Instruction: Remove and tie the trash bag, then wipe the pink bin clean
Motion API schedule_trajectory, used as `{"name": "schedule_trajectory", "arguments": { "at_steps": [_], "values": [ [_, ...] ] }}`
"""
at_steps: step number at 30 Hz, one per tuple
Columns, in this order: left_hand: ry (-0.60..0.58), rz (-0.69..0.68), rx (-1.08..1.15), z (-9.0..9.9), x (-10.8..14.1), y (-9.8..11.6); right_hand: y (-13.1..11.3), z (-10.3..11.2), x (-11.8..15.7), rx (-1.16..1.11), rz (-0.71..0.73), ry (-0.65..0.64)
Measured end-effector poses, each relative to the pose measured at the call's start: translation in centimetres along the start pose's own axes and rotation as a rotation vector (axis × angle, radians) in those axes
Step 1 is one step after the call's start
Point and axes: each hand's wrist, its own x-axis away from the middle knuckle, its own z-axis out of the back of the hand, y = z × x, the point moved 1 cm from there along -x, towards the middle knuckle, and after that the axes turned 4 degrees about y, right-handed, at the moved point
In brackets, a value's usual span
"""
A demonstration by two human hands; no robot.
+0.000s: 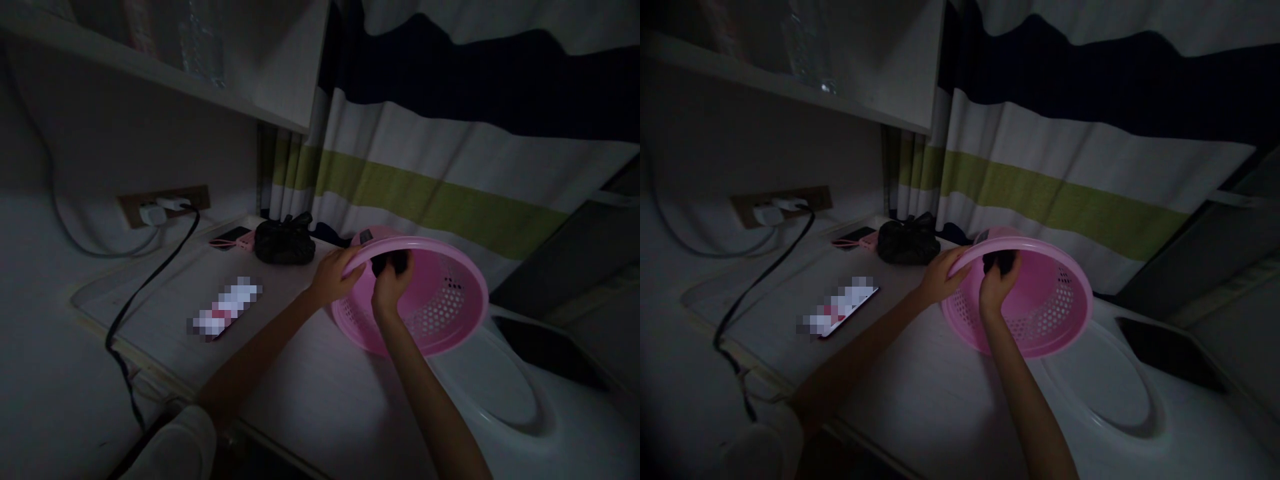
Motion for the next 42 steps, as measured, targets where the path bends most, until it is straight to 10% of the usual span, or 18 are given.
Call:
{"name": "schedule_trajectory", "arguments": {
  "at_steps": [11,22,32,36,42],
  "values": [
    [0.138,0.372,0.496,-1.4,7.1,-3.5,0.4,-0.1,2.5,0.173,0.022,-0.309],
    [0.052,0.704,0.674,0.0,10.1,-4.0,1.4,1.8,5.5,0.813,0.452,-1.266],
    [0.103,0.567,0.584,4.4,9.1,-2.0,-0.1,5.9,4.8,1.091,0.528,-1.434],
    [0.160,0.480,0.501,4.2,10.0,-2.2,0.9,7.0,6.0,1.053,0.413,-1.486],
    [0.061,0.692,0.655,2.0,12.7,-1.4,1.9,6.9,5.0,1.025,0.317,-1.528]
  ]
}}
